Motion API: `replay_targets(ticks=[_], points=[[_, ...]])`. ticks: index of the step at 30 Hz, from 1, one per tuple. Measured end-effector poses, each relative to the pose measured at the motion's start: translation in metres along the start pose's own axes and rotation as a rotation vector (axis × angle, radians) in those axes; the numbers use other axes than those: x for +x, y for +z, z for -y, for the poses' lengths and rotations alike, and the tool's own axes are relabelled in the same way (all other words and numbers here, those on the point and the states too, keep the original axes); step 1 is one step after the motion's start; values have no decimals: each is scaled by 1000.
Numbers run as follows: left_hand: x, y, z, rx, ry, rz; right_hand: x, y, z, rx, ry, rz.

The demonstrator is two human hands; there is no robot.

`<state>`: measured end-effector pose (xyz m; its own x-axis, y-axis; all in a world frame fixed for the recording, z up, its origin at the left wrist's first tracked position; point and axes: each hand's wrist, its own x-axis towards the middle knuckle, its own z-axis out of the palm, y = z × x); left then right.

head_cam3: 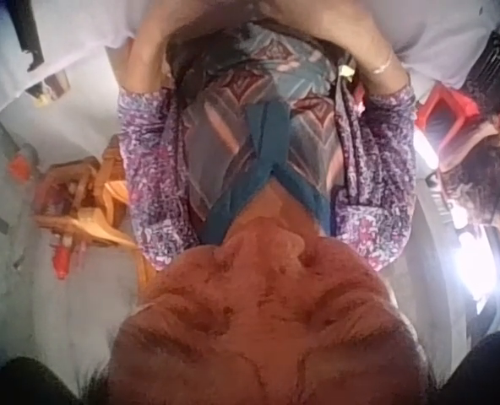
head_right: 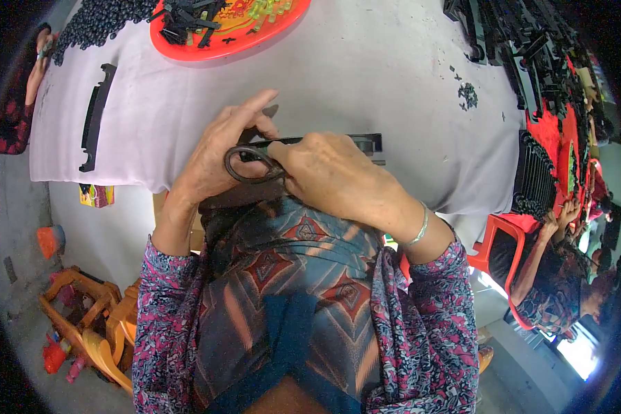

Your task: The person assembles various plastic and rubber components into a plastic housing by hand, using a small lever tool for leverage to fit the parts together.

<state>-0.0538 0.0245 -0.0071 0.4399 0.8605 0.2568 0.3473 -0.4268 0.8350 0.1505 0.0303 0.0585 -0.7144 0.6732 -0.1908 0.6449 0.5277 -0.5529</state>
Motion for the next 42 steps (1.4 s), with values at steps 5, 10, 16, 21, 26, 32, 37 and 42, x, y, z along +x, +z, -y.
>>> replay_targets(ticks=[5,10,16,21,26,32,37,42], points=[[-1,-1,8,-35,-1,26,1,7,2,-136,-10,-20],[-1,2,8,-12,21,16,0,7,6,-132,-46,-48],[1,2,11,-17,48,31,1,6,3,-99,-32,-54],[6,3,2,65,98,-43,-8,-10,-5,194,-40,-162],[-4,-21,-2,93,25,-109,-32,-17,-24,722,208,-500],[-38,-52,4,212,-166,-414,-41,-4,-58,963,359,-679],[-81,-82,21,524,-261,-707,-38,4,-65,1048,356,-627],[-110,-107,40,677,-252,-835,-39,7,-68,1047,361,-608]])
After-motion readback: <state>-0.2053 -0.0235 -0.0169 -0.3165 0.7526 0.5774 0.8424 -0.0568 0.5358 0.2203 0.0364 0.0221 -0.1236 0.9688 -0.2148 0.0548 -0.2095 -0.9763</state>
